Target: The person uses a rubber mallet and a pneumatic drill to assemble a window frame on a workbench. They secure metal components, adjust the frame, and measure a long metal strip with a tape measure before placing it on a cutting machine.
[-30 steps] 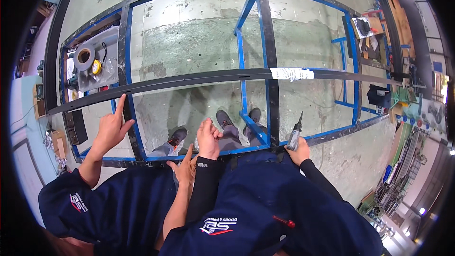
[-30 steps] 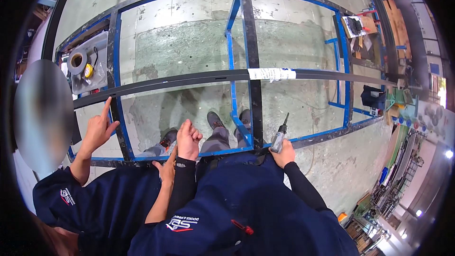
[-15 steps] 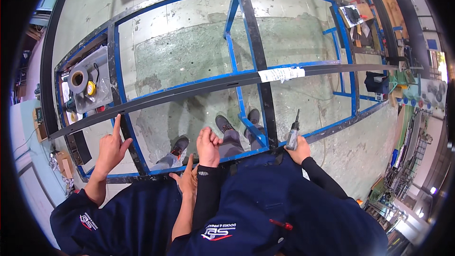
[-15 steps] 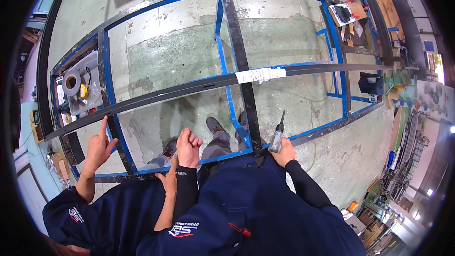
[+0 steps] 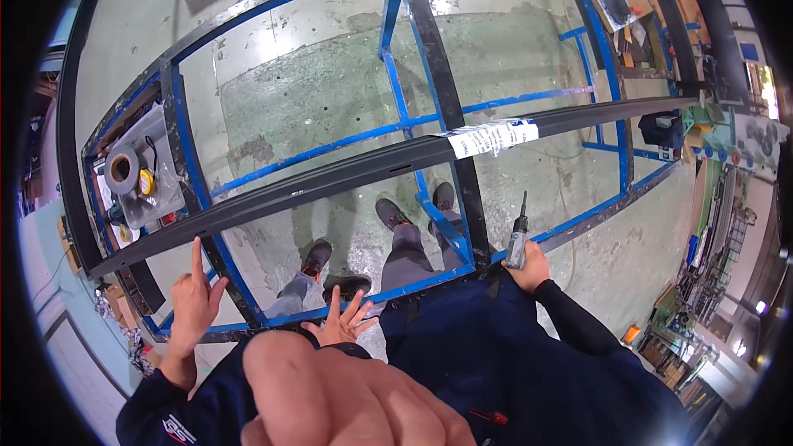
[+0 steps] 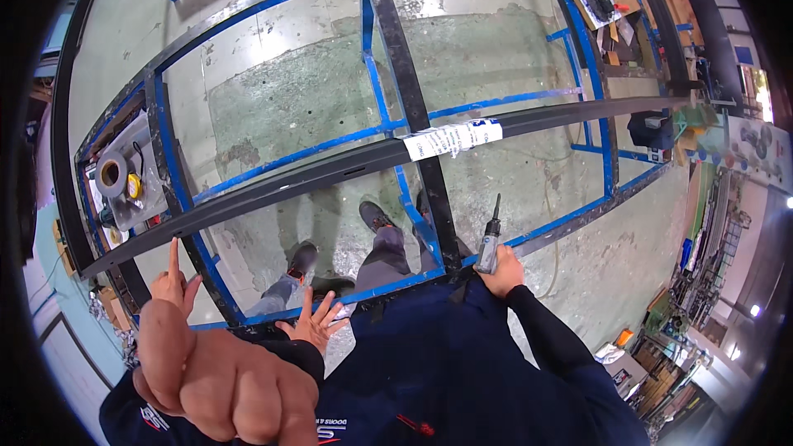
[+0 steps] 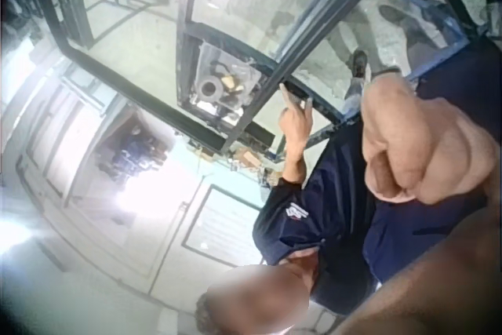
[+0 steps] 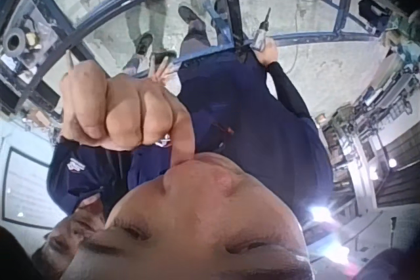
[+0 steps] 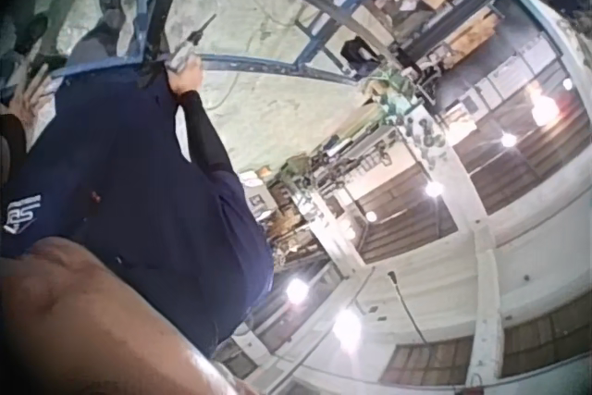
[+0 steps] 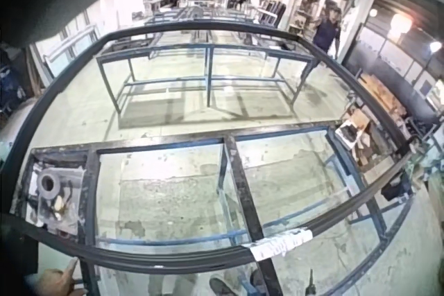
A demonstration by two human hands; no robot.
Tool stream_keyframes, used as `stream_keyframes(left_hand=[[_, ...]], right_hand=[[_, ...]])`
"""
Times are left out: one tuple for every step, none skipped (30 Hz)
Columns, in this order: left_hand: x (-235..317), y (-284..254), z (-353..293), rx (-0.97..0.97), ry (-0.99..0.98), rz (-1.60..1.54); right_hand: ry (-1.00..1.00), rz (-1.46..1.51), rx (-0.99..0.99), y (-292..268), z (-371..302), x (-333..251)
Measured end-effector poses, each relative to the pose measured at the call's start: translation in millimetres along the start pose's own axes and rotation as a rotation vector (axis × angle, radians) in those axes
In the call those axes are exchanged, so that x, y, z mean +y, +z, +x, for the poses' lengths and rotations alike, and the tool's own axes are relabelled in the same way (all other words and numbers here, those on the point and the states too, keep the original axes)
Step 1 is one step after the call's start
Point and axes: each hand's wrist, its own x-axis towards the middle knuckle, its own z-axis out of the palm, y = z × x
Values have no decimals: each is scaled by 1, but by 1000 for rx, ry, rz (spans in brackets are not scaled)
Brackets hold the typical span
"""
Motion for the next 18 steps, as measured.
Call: stream_keyframes(left_hand=[[3, -6, 4, -4, -8, 3], [1, -12, 6, 9, 38, -22], [-1, -17, 8, 22, 84, -45], [1, -26, 8, 38, 111, -73], [3, -33, 10, 61, 123, -97], [6, -40, 10, 86, 126, -113], [8, -45, 10, 104, 130, -132], [13, -50, 10, 127, 139, -148], [17, -54, 9, 145, 141, -164], [22, -57, 9, 165, 141, -177], [25, -61, 9, 187, 144, -188], [25, -66, 10, 197, 145, -201], [26, -70, 12, 211, 143, -204], [28, -72, 12, 226, 143, -204], [30, -74, 12, 240, 146, -203], [32, -76, 13, 250, 147, -208], [32, -77, 13, 257, 151, -211], [32, -77, 13, 266, 152, -215]], right_hand=[[-7, 16, 5, 2, 0, 2], [-13, 33, 11, 4, 0, 4], [-19, 49, 16, 6, 0, 5], [-8, 81, -3, 4, 0, 4], [3, 113, -22, 2, -1, 2], [15, 145, -40, 0, -2, -1], [52, 130, -57, -2, 0, -3], [88, 114, -75, -4, 2, -6], [124, 98, -92, -5, 3, -6], [78, 49, -88, 0, 3, -6], [79, 50, -85, -1, 3, -3], [78, 51, -83, -4, 3, 2], [70, 58, -86, -5, 5, -1], [61, 61, -120, -4, 5, 0], [68, 59, -137, -2, 6, 0], [80, 56, -148, -3, 6, 0], [91, 52, -159, -3, 7, 0], [86, 53, -151, -3, 6, 0]])
